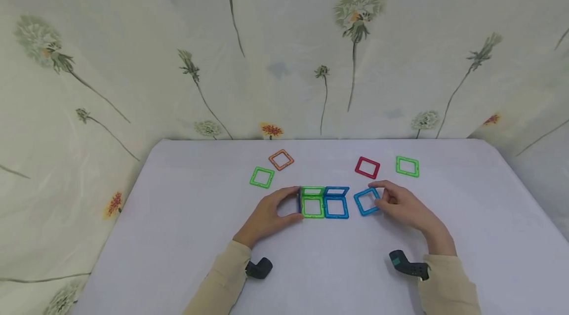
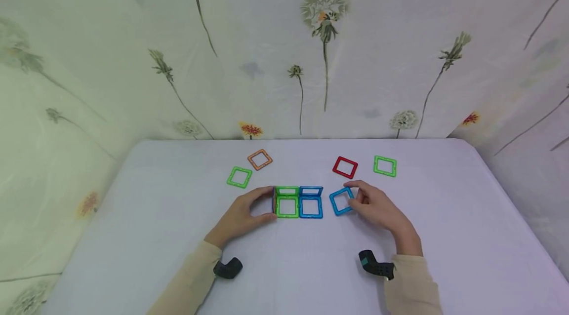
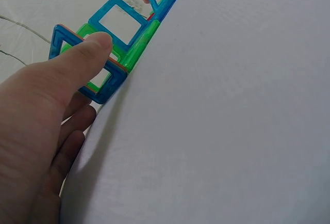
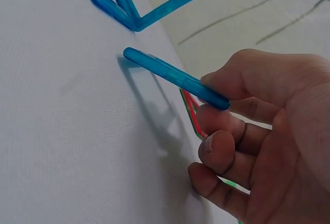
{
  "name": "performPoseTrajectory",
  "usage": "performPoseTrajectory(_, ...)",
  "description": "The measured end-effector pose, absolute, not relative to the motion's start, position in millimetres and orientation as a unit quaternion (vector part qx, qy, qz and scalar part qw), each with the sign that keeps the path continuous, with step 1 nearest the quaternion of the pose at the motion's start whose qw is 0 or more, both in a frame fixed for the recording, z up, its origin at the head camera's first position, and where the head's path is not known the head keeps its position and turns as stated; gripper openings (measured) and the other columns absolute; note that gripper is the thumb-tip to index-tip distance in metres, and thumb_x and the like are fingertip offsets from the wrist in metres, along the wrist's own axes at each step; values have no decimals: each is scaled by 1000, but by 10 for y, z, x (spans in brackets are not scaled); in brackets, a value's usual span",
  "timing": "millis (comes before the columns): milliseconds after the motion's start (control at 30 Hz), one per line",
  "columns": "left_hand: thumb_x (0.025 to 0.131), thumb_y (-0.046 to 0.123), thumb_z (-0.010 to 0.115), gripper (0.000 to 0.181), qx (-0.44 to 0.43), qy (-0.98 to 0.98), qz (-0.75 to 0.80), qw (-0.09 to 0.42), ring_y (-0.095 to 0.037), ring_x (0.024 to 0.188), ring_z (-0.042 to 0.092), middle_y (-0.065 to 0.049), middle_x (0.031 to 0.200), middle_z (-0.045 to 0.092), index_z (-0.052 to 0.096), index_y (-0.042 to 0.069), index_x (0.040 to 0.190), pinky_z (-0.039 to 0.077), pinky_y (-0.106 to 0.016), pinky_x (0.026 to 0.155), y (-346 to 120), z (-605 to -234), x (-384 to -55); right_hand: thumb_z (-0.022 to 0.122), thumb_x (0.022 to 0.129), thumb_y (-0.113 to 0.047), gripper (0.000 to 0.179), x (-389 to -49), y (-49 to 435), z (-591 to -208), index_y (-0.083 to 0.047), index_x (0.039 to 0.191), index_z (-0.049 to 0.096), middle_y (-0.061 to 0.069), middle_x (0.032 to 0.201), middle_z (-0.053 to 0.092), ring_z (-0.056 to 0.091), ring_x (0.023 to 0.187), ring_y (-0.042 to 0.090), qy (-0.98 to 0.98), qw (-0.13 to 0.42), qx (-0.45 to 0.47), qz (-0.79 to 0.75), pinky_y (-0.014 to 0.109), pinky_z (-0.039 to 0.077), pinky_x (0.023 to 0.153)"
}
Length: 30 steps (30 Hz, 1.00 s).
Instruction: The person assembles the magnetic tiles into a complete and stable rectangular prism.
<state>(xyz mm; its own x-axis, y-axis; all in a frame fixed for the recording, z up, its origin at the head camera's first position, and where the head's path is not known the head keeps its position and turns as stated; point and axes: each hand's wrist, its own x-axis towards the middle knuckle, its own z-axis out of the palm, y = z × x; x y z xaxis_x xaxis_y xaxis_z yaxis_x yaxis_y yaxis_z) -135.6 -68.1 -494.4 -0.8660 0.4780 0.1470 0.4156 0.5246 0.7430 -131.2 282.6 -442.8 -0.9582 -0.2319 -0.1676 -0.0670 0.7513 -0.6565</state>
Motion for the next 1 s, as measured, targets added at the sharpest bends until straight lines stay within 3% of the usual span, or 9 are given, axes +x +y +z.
performPoseTrajectory(1000, 80, 47, 70, 67, 262, 869, 419, 28, -5, 131, 44, 13, 139, 51, 43, 31, 140, 38, -27, 111, -686, -4940, -1360, 63, 90, -22, 37, -1317, 2747, -4513, -18, 125, 52, 2, 74, 50, 49, 66, 12, 915, 123, -112, -367, 22, 40, 54)
